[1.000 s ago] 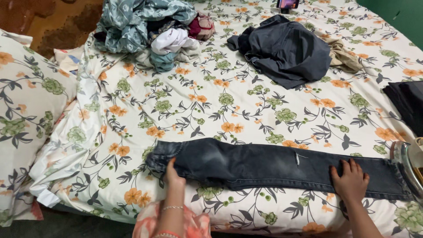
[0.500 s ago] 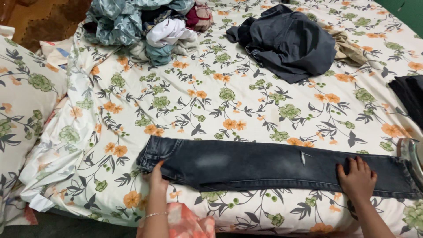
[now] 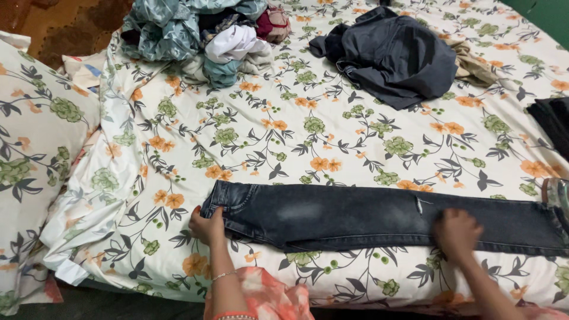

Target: The person irons a pair of dark jeans laid out on a bed. They smooth the fabric, use an iron to press the legs and waist, flip the jeans over, and continue ironing the other side.

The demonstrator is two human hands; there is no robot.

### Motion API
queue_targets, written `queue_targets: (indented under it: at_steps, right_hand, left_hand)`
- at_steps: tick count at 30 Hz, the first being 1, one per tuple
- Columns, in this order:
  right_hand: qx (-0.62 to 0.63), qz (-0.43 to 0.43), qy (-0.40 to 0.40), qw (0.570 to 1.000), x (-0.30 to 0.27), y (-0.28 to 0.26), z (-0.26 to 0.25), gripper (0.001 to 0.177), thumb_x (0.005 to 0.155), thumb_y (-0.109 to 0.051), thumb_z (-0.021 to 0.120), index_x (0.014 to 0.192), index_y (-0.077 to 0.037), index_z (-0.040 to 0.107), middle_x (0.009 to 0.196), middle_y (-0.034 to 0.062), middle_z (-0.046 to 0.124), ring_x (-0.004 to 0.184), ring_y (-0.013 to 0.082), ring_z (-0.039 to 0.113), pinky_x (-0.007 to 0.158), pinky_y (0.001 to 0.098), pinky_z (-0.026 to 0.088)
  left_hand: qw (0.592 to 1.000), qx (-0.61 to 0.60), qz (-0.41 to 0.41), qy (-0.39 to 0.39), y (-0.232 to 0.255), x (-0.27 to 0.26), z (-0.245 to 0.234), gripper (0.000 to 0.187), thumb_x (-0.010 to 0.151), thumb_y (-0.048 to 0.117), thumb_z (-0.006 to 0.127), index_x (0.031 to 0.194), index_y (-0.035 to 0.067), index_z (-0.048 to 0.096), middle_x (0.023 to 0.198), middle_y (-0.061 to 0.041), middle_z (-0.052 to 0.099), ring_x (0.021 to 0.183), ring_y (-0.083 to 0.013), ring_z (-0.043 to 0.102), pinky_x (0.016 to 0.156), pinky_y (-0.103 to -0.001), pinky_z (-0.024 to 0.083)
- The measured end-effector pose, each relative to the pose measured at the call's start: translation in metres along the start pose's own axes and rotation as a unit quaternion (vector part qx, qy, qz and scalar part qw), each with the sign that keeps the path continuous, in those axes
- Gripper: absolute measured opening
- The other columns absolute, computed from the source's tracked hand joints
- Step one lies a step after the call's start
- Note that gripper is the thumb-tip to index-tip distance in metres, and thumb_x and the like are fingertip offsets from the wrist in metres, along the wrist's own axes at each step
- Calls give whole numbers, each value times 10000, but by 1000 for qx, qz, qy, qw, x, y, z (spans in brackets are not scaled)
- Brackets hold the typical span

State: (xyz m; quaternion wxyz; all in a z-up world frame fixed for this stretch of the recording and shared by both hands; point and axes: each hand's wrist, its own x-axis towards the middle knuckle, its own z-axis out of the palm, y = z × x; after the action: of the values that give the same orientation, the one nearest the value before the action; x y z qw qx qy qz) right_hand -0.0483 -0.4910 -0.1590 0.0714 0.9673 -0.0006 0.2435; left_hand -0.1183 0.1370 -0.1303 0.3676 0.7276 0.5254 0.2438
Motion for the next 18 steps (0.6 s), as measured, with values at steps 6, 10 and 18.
queue_targets:
  at_steps: [6, 10, 18]
  right_hand:
    - [481, -215, -26, 850, -73, -193, -97, 392, 588, -37, 741, 978, -78, 735, 996, 119, 688, 1016, 363, 623, 864, 477, 482]
    - [509, -236, -205, 802, -88, -264, -140, 120, 771, -147, 734, 861, -72, 711, 757, 154, 712, 707, 389, 694, 631, 470, 547]
    - [532, -23, -284, 797, -65, -307, -102, 361, 865, -219, 704, 1161, -36, 606, 685, 158, 719, 624, 343, 702, 575, 437, 515]
  left_hand:
    - [994, 36, 70, -78, 10, 7, -22, 727, 711, 420, 874, 1308, 75, 643, 1227, -184, 699, 1142, -383, 667, 942, -486, 537]
    - [984, 95, 82, -127, 23, 6, -39, 704, 737, 464, 863, 1248, 26, 656, 1159, -203, 710, 1061, -397, 700, 860, -501, 581]
    - [969, 13, 218, -117, 21, 8, -23, 531, 839, 380, 771, 1195, 27, 599, 986, -238, 735, 903, -435, 707, 786, -507, 548]
